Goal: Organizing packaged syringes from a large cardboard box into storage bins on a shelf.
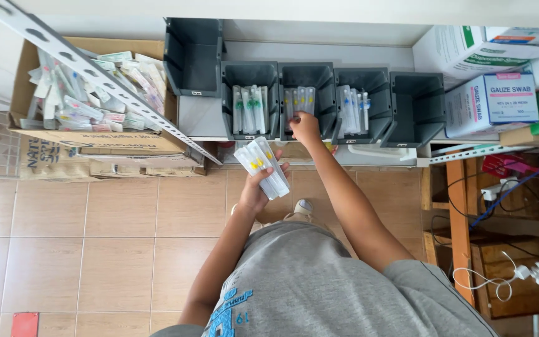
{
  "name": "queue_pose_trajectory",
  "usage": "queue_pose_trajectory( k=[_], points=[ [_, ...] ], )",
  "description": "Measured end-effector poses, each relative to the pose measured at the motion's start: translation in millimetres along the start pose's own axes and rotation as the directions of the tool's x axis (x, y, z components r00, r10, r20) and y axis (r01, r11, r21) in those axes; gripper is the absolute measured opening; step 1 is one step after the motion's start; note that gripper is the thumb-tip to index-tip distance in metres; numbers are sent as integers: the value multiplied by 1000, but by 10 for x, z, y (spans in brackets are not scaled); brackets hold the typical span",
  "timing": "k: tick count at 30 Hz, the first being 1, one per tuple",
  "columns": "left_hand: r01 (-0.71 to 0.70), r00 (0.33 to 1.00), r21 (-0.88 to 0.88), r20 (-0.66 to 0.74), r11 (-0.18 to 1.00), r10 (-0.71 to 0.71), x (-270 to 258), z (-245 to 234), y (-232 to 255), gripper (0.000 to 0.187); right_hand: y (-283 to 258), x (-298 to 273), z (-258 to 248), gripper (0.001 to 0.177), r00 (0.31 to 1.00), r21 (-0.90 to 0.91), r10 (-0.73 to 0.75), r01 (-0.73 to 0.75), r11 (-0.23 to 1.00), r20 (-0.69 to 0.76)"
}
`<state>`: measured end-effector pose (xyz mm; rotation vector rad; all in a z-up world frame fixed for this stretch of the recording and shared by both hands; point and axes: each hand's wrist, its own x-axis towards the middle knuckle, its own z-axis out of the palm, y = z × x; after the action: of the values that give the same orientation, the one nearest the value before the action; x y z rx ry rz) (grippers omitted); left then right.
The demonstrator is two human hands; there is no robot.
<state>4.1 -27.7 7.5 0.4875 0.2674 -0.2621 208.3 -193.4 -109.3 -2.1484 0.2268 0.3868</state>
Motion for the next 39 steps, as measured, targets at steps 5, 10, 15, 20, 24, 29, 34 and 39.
queue_pose_trajectory(
  k=[5,10,15,20,24,29,34,39],
  points=[
    [-39,999,-27,-3,999,38,-48,-95,39,78,-141,-329,-159,40,925,-503,-336,208,839,-179],
    [-26,998,-75,-55,997,22,-8,-125,59,79,-143,-811,-324,35,942,-698,-329,277,660,63],
    [9,1000,-71,-12,997,-10,106,-91,22,80,-121,-1027,-408,36,855,-637,-516,425,642,50],
    [-46,999,17,12,999,46,285,-157,-69,72,-37,-1320,-482,30,921,30,-375,374,927,108],
    [-47,999,26,-1,999,47,439,-54,-30,61,-351,-1760,-645,29,897,410,-264,104,906,355],
    [-85,996,55,-31,995,87,535,-52,-2,66,45,-1406,-667,19,961,551,-237,120,826,145],
    [-101,988,14,-112,995,102,427,-65,-155,75,-119,-971,-473,18,951,522,-184,291,801,-249],
    [-24,993,56,-117,998,30,250,53,-74,68,37,-417,-128,17,908,173,-181,261,950,-379]
  ],
)
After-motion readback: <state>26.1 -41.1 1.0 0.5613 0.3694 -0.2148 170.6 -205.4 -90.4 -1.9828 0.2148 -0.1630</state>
